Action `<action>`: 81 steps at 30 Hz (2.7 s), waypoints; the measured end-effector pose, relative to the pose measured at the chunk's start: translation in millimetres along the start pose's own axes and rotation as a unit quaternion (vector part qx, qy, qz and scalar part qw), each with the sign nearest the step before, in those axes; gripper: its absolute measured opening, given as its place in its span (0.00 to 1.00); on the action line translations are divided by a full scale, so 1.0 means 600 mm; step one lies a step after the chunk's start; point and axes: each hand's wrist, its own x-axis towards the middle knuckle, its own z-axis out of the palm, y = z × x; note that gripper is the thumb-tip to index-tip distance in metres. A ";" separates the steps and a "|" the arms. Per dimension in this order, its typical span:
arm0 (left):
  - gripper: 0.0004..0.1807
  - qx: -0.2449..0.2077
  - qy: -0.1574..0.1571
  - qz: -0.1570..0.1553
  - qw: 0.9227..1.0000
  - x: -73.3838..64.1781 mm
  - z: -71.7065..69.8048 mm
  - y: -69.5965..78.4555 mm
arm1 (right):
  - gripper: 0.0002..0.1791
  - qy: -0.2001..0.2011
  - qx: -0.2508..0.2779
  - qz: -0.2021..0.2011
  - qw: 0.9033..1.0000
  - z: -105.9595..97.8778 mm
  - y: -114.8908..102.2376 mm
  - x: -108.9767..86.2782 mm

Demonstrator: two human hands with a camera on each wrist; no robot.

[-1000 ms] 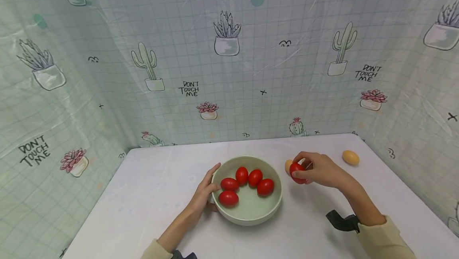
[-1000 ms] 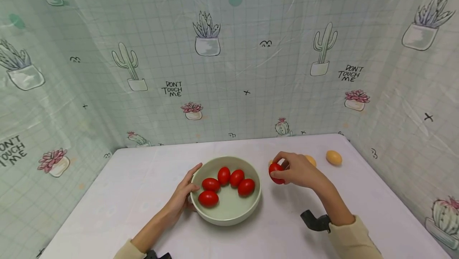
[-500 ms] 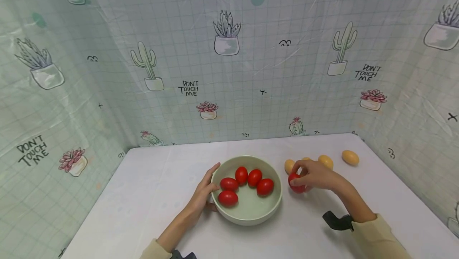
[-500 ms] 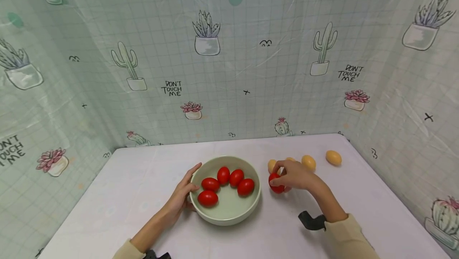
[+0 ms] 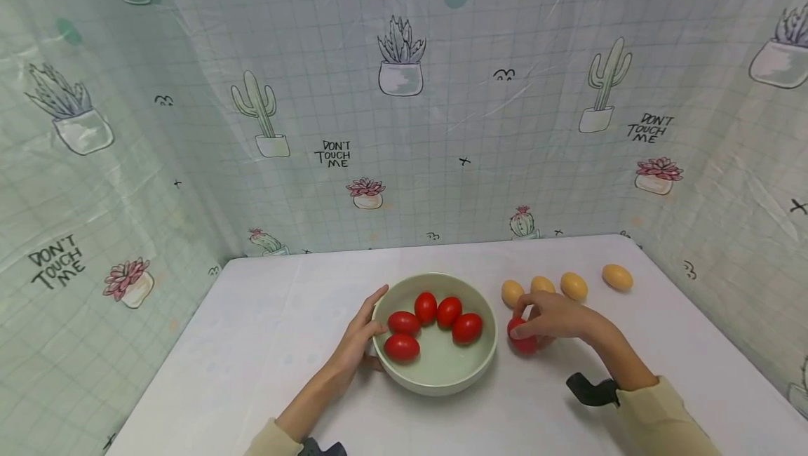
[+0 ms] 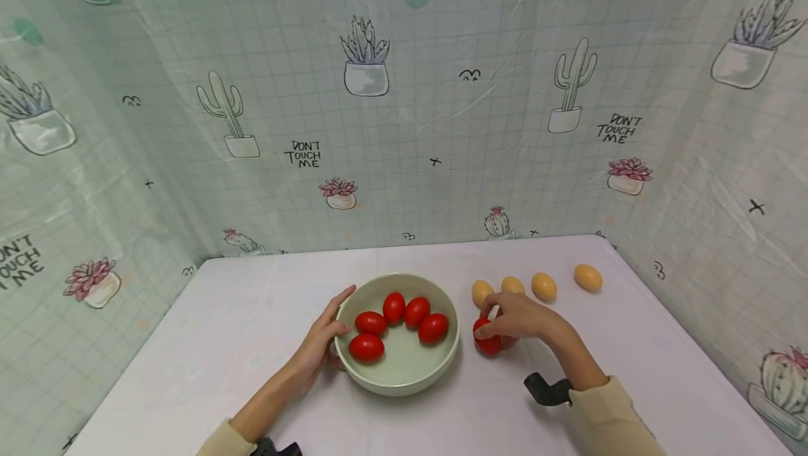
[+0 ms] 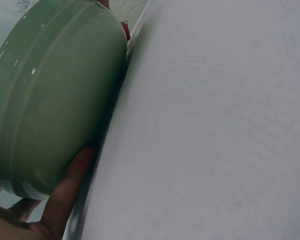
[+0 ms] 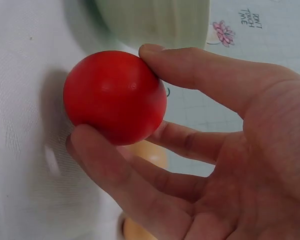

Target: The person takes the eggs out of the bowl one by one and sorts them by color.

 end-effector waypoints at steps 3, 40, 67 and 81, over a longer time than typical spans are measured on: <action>0.40 -0.001 -0.002 0.000 1.000 0.000 0.000 0.000 | 0.19 -0.002 0.003 0.002 1.000 0.001 0.001 0.001; 0.40 0.005 0.000 0.006 1.000 -0.003 0.001 -0.001 | 0.22 -0.028 0.000 0.013 1.000 0.002 0.002 -0.007; 0.41 0.007 -0.001 0.004 1.000 0.000 0.000 -0.001 | 0.30 -0.008 -0.009 -0.004 1.000 -0.029 -0.011 -0.029; 0.40 0.006 0.001 0.004 1.000 0.000 0.001 -0.001 | 0.26 0.164 -0.099 -0.053 0.980 -0.039 -0.058 -0.052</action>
